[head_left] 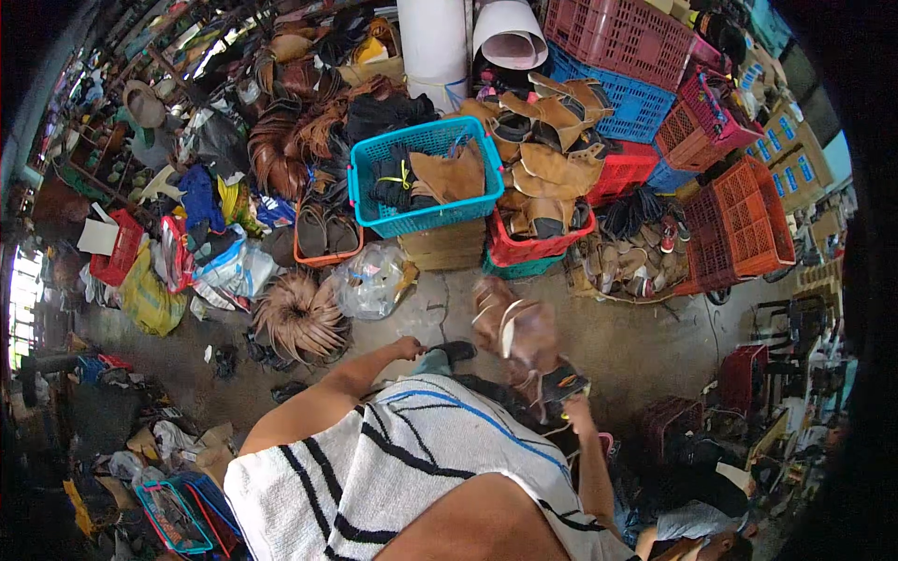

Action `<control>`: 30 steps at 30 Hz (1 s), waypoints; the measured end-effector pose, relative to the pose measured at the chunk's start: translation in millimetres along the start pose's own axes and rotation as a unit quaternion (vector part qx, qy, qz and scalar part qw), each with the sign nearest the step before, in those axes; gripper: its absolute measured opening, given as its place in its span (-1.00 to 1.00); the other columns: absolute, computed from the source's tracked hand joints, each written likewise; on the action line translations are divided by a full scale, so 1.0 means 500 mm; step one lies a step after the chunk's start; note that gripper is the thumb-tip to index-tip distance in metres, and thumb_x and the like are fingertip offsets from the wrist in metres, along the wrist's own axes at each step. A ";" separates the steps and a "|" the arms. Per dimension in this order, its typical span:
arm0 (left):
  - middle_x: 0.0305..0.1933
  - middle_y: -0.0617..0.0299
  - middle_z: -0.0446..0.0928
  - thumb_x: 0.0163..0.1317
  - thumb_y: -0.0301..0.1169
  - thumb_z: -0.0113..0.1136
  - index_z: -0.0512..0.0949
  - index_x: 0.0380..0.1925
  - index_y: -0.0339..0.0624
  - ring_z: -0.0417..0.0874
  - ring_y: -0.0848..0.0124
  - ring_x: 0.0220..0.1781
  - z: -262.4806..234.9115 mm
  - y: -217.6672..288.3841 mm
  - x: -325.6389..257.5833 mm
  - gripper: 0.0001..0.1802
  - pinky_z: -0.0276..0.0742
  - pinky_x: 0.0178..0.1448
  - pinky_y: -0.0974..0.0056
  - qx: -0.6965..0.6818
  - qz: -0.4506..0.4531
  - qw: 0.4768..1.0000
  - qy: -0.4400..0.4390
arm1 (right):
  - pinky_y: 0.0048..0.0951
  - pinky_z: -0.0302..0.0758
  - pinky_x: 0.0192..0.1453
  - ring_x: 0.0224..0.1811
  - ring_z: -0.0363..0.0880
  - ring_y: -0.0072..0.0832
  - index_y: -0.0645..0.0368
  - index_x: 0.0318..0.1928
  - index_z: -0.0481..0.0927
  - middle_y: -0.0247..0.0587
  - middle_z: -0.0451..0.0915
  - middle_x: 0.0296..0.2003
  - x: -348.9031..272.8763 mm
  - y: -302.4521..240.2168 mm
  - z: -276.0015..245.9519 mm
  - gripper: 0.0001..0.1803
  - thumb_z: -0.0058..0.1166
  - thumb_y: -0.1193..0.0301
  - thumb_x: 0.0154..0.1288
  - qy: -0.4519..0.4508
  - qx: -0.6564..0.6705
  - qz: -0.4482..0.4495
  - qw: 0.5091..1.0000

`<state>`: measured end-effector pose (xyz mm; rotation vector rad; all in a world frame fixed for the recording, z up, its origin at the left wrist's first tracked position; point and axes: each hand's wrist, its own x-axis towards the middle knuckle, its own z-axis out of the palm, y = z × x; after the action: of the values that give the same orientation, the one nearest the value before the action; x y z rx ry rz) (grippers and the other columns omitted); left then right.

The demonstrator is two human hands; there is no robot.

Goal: The recorder is sorting, picking up, and organizing leather shoe uppers and completed boots into different crates and piles in a manufacturing workshop.

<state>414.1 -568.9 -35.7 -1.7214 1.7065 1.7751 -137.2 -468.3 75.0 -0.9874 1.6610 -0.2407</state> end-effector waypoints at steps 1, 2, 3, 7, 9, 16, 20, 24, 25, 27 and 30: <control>-0.47 0.08 0.65 0.23 0.18 -0.02 0.66 -0.30 -0.22 0.66 0.30 -0.48 0.008 0.033 -0.028 -0.37 0.57 -0.29 0.15 -0.005 -0.007 1.000 0.001 | -0.23 0.41 -0.02 -0.14 0.50 -0.30 0.22 -0.07 0.51 -0.22 0.58 -0.16 -0.016 -0.035 -0.028 -0.73 0.07 0.42 0.22 0.013 -0.043 -0.063 0.997; -0.47 0.09 0.65 0.22 0.25 -0.08 0.66 -0.28 -0.20 0.66 0.30 -0.46 0.008 0.072 -0.040 -0.31 0.58 -0.27 0.12 -0.028 -0.038 0.999 -0.019 | -0.23 0.41 -0.02 -0.14 0.50 -0.30 0.22 -0.07 0.51 -0.22 0.58 -0.16 -0.041 -0.061 -0.051 -0.73 0.07 0.42 0.22 0.014 -0.042 -0.060 0.997; -0.46 0.09 0.65 0.21 0.32 -0.13 0.66 -0.25 -0.19 0.66 0.30 -0.44 0.007 0.106 -0.043 -0.25 0.58 -0.25 0.09 -0.050 -0.067 0.996 -0.037 | -0.19 0.42 -0.12 -0.23 0.49 -0.21 0.23 -0.12 0.53 -0.15 0.58 -0.24 -0.066 -0.085 -0.073 -0.74 0.03 0.35 0.24 0.065 -0.034 -0.111 0.991; -0.20 -0.03 0.64 0.07 0.52 -0.26 0.37 0.23 -0.13 0.64 0.06 -0.12 0.053 0.154 -0.027 0.03 0.40 0.03 -0.31 -0.113 -0.078 0.985 -0.105 | -0.25 0.42 -0.17 -0.24 0.44 -0.36 0.22 0.04 0.41 -0.13 0.52 -0.18 -0.206 -0.304 -0.162 -0.66 -0.03 0.36 0.29 0.108 -0.161 -0.018 0.981; -0.09 -0.09 0.59 0.05 0.54 -0.28 0.31 0.27 -0.14 0.61 0.07 -0.03 0.076 0.184 -0.020 0.07 0.37 0.07 -0.31 -0.091 -0.048 0.983 -0.152 | -0.32 0.40 -0.18 -0.22 0.43 -0.41 0.18 0.04 0.35 -0.20 0.46 -0.18 -0.250 -0.259 -0.219 -0.68 -0.04 0.42 0.27 0.098 -0.002 -0.128 0.987; 0.37 -0.33 0.12 -0.21 0.72 -0.48 -0.18 0.45 -0.06 0.26 -0.08 0.36 0.180 0.353 -0.074 0.37 0.00 0.37 -0.27 -0.311 -0.141 0.867 -0.363 | -0.40 0.09 -0.57 -0.62 0.11 -0.64 0.28 -0.67 0.28 -0.42 0.16 -0.73 -0.486 -0.555 -0.181 -0.61 0.07 0.38 0.22 0.301 -0.114 -0.297 0.899; 0.51 -0.21 -0.30 -0.35 0.76 -0.44 -0.39 0.45 0.25 -0.24 -0.04 0.54 0.204 0.469 -0.050 0.38 -0.23 0.33 -0.49 -0.480 -0.058 0.757 -0.440 | -0.43 0.02 -0.59 -0.64 0.04 -0.68 0.29 -0.69 0.22 -0.44 0.06 -0.74 -0.578 -0.706 -0.148 -0.58 0.10 0.42 0.19 0.154 -0.173 -0.245 0.941; 0.52 -0.10 -0.42 -0.40 0.78 -0.56 -0.38 0.43 0.45 -0.34 -0.05 0.54 0.203 0.590 -0.051 0.32 -0.44 0.26 -0.60 -0.559 0.075 0.714 -0.416 | -0.43 0.05 -0.59 -0.64 0.06 -0.70 0.32 -0.71 0.28 -0.45 0.11 -0.75 -0.628 -0.786 -0.068 -0.56 0.16 0.41 0.20 0.172 -0.186 -0.188 0.949; 0.52 -0.10 -0.42 -0.40 0.78 -0.56 -0.38 0.43 0.45 -0.34 -0.05 0.54 0.193 0.620 -0.098 0.32 -0.44 0.26 -0.60 -0.549 0.072 0.714 -0.428 | -0.43 0.05 -0.59 -0.64 0.06 -0.70 0.32 -0.71 0.28 -0.45 0.11 -0.75 -0.638 -0.788 -0.052 -0.56 0.16 0.41 0.20 0.184 -0.182 -0.179 0.949; 0.54 0.03 -0.28 -0.31 0.74 -0.51 -0.26 0.46 0.15 -0.30 -0.02 0.55 0.120 0.686 -0.253 0.36 -0.37 0.38 -0.47 -0.730 -0.049 0.596 -0.332 | -0.45 0.07 -0.59 -0.64 0.09 -0.70 0.34 -0.69 0.33 -0.47 0.17 -0.73 -0.641 -0.822 -0.014 -0.58 0.16 0.43 0.22 0.212 -0.120 -0.152 0.958; 0.54 0.03 -0.27 -0.31 0.74 -0.52 -0.25 0.46 0.12 -0.29 -0.02 0.55 -0.027 0.619 -0.338 0.37 -0.36 0.39 -0.45 -0.737 -0.048 0.573 -0.356 | -0.49 0.15 -0.53 -0.62 0.17 -0.70 0.34 -0.63 0.40 -0.48 0.26 -0.71 -0.650 -0.869 0.050 -0.66 0.18 0.45 0.21 0.293 -0.129 -0.210 0.924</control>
<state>253.5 -591.0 278.0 -0.6814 -0.5647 3.3320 97.1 -503.1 564.2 -1.5840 2.0323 -0.6699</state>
